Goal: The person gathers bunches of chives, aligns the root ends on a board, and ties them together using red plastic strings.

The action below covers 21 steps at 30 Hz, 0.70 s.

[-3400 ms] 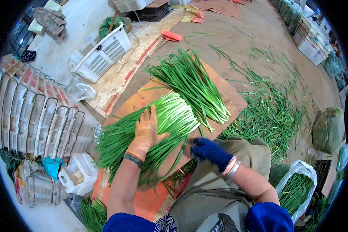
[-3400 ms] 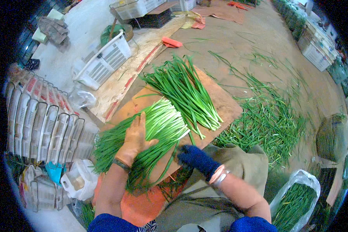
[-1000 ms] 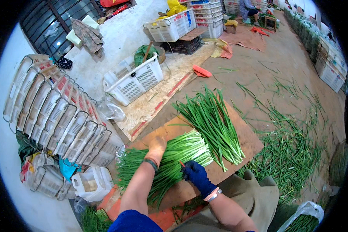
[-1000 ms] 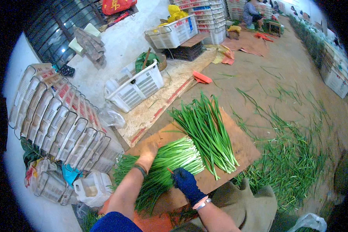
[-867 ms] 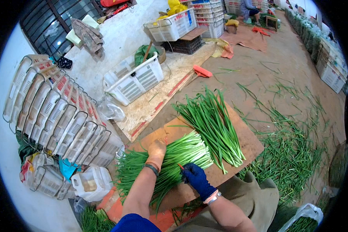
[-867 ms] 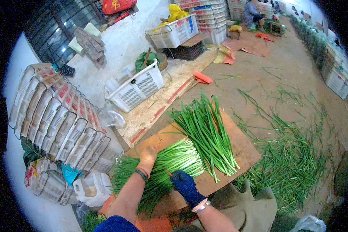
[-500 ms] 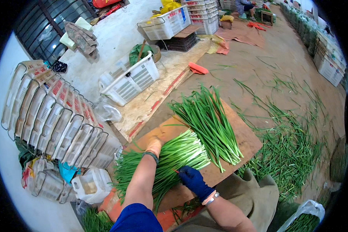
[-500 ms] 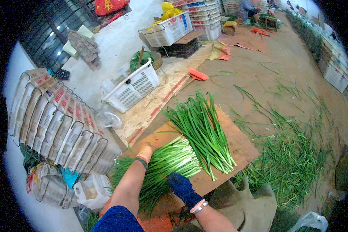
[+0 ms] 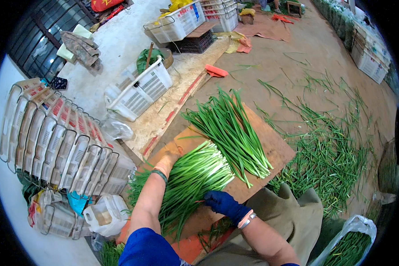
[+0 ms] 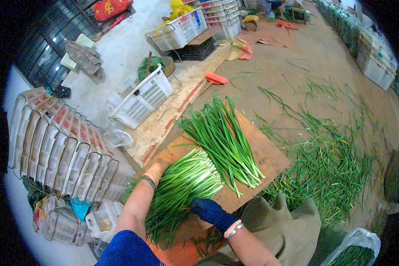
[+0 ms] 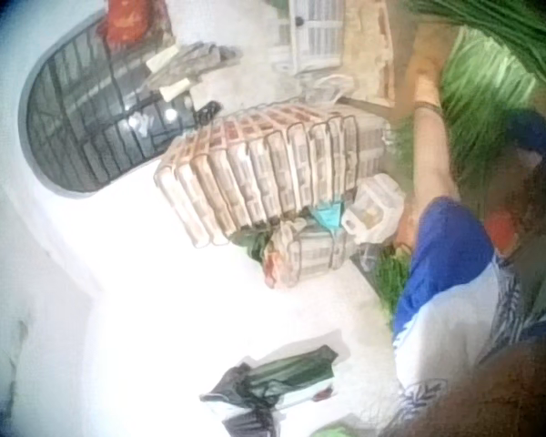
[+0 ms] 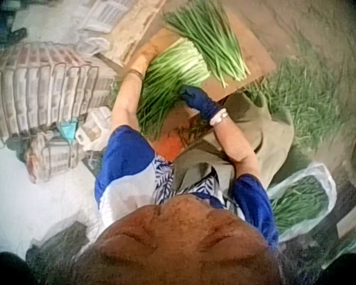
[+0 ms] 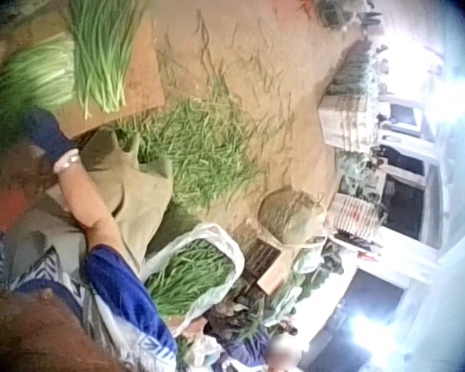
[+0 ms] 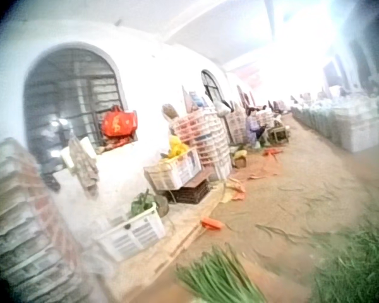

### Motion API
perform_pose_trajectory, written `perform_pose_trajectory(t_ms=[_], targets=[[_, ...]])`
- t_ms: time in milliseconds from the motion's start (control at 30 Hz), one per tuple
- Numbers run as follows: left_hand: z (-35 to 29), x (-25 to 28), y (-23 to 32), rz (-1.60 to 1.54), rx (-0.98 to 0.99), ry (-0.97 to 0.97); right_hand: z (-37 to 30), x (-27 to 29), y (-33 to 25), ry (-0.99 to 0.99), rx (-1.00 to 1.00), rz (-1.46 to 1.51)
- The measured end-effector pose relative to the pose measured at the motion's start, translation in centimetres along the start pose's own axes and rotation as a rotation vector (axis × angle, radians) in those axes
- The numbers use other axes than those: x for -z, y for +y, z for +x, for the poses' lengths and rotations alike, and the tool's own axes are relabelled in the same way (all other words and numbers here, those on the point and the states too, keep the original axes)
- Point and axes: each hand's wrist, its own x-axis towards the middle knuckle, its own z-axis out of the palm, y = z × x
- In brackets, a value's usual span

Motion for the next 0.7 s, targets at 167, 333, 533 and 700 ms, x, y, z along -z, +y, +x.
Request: perform_pose_trajectory(t_ms=[167,333,533,700], targets=[[1.6,1.6,1.3,0.057,-0.099,-0.079,-1.4,2.0,1.0,-0.062,0.085,-0.304],[2.4,1.2,-0.6,-0.083,-0.070,-0.081,-1.5,1.5,2.1,-0.075,0.122,-0.275],[-6.4,2.5,3.1,-0.808,0.093,-0.193,0.5,-0.6,-1.6,-0.030,0.077,-0.420],[-8.8,-0.5,0.4,-0.987,-0.103,0.060,3.4,-4.3,-2.0,0.418,0.153,-0.165]])
